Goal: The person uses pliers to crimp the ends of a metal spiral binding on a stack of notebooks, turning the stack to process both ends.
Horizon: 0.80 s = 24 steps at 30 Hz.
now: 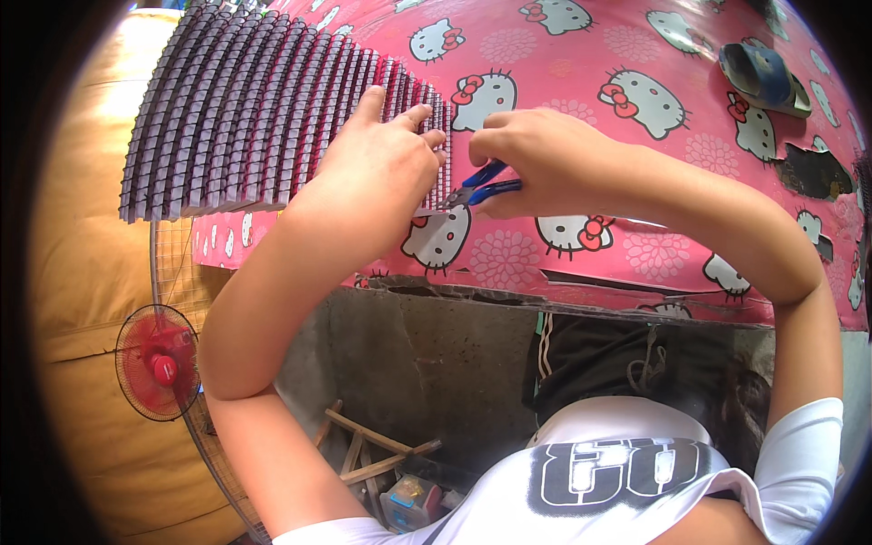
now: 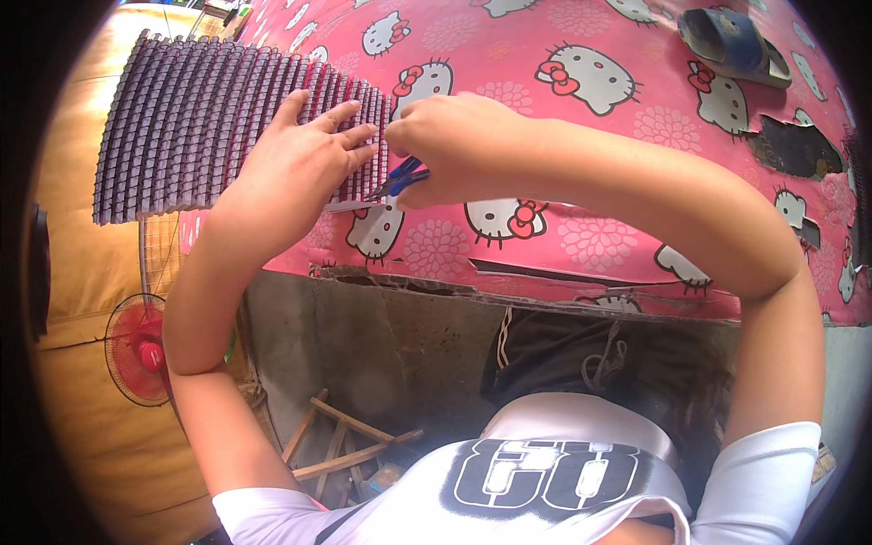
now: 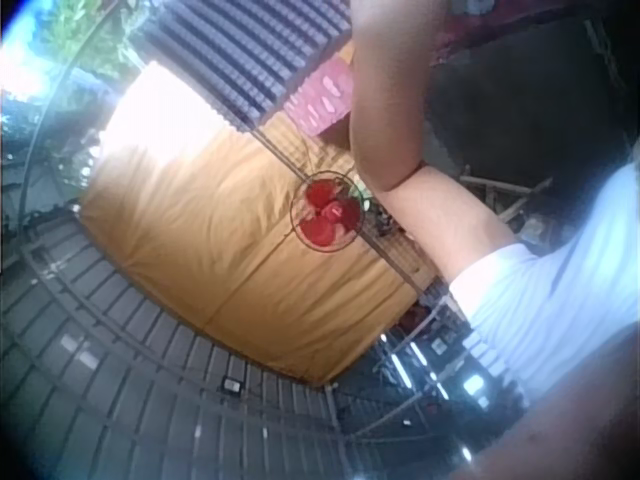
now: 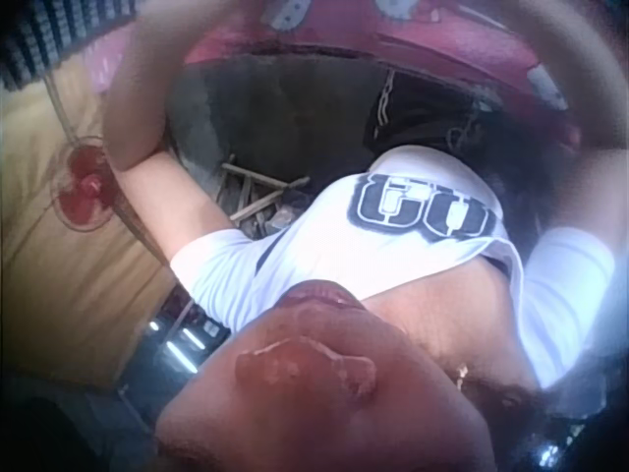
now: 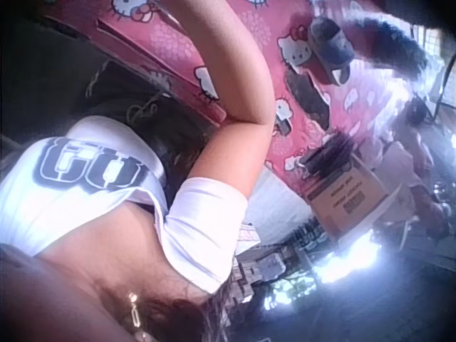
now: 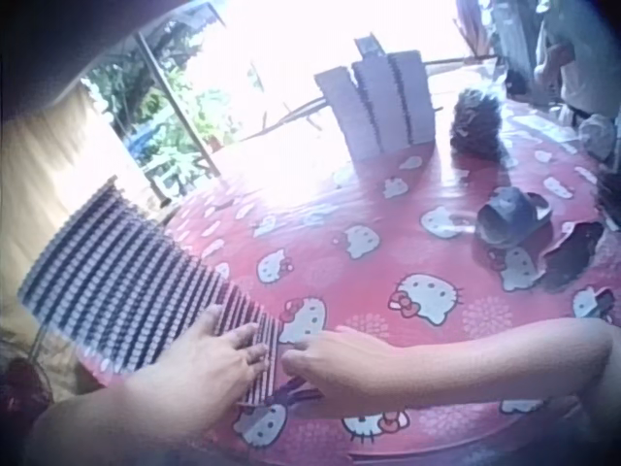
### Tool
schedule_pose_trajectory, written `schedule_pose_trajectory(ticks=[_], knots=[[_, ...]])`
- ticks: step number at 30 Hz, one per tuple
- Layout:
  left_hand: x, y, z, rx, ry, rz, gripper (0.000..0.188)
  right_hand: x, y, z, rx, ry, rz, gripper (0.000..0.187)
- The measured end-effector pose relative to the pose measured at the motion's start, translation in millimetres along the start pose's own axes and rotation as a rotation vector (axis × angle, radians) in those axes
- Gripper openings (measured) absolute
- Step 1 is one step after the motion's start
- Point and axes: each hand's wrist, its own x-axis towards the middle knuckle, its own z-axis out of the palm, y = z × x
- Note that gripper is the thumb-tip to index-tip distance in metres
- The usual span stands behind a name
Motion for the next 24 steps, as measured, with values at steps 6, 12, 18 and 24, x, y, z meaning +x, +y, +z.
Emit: schedule_pose_trajectory(ticks=[6, 12, 18, 24], knots=[[4.1, 1.4, -8.1, -0.019, -0.065, -0.013, 0.046, -2.2, 14.3, 20.9, -0.153, 0.244, -0.230, 0.037], [7.3, 0.7, -7.5, -0.025, -0.103, -0.016, 0.046, 18.4, -8.8, -18.7, 0.239, -0.244, 0.247, 0.038], [1.3, 4.4, 15.0, 0.032, 0.088, 0.054, 0.053, 20.0, -12.2, -17.3, 0.329, -0.357, 0.394, 0.044], [12.1, 9.4, -4.5, -0.019, -0.118, 0.006, 0.045, -10.7, 8.4, 10.9, -0.215, 0.166, -0.126, 0.045]])
